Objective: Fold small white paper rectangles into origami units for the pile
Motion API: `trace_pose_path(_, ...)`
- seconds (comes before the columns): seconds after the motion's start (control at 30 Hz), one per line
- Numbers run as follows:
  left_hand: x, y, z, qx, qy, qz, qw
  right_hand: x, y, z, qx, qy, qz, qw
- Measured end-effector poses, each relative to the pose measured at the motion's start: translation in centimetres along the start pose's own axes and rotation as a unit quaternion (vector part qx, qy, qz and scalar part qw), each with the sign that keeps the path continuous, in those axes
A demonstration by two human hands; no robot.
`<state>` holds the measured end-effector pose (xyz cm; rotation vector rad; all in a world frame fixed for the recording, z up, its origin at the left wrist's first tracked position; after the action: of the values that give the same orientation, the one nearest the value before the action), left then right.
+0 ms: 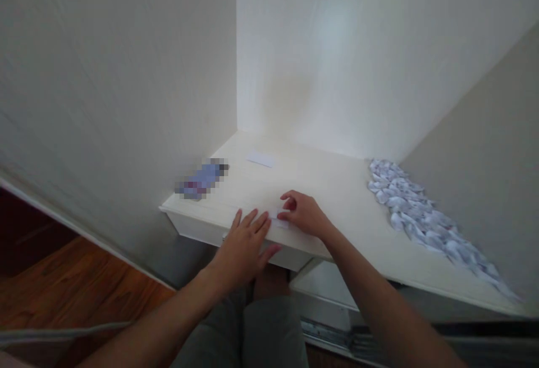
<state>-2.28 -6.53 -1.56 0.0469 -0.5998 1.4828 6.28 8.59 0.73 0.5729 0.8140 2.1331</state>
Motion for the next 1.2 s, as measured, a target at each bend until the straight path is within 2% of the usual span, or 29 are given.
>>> trace_pose_path(0.1, 1.3, 0.9, 0.7, -0.141, -0.04, 0.065, 0.987, 0.3, -0.3, -0.2, 0.039, -0.006, -0.013, 0.999)
trace_pose_path(0.23, 3.0, 2.5, 1.8, -0.218, -0.082, 0.128, 0.964, -0.6, 0.3, 0.1, 0.128, -0.028, -0.015, 0.991)
trace_pose_path(0.33, 3.6, 3.2, 2.5, -0.297, -0.099, 0.16, 0.936, -2.2, 1.2, 0.7, 0.192, -0.05, -0.006, 0.98)
trace_pose_path(0.47, 4.1, 2.3, 2.8, -0.391, -0.083, 0.162, 0.902, -4.3, 1.7, 1.7, 0.237, -0.084, -0.002, 0.968)
trace_pose_path(0.57, 4.4, 1.3, 2.7, -0.411, -0.077, 0.154, 0.895, -5.2, 1.2, 2.4, 0.235, -0.102, -0.012, 0.967)
trace_pose_path(0.67, 5.0, 0.7, 2.2, -0.386, -0.068, 0.144, 0.909, -5.6, 0.0, 2.7, 0.203, -0.106, -0.031, 0.973)
trace_pose_path(0.77, 5.6, 0.3, 1.5, -0.326, -0.058, 0.124, 0.935, -5.5, -1.2, 2.8, 0.149, -0.105, -0.047, 0.982)
trace_pose_path(0.93, 6.4, -0.5, -0.3, -0.21, -0.043, 0.059, 0.975, -4.7, -2.1, 3.0, 0.026, -0.114, -0.044, 0.992)
trace_pose_path(1.1, 6.3, -1.1, -1.7, -0.137, -0.014, 0.001, 0.99, -4.0, -2.1, 2.3, -0.054, -0.089, -0.019, 0.994)
trace_pose_path(1.2, 6.1, -1.8, -1.7, -0.029, 0.012, -0.065, 0.997, -4.3, -2.3, 2.0, -0.069, -0.074, -0.004, 0.995)
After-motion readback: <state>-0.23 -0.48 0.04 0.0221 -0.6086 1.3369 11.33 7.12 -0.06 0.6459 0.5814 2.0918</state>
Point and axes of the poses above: each hand's wrist, its own x-axis towards the middle knuckle, its own z-axis out of the back of the hand, y = z × x, the point moved 8 cm from there along x, towards the middle knuckle, and after that the axes turned 5 degrees about -y, right-handed, at the moved point
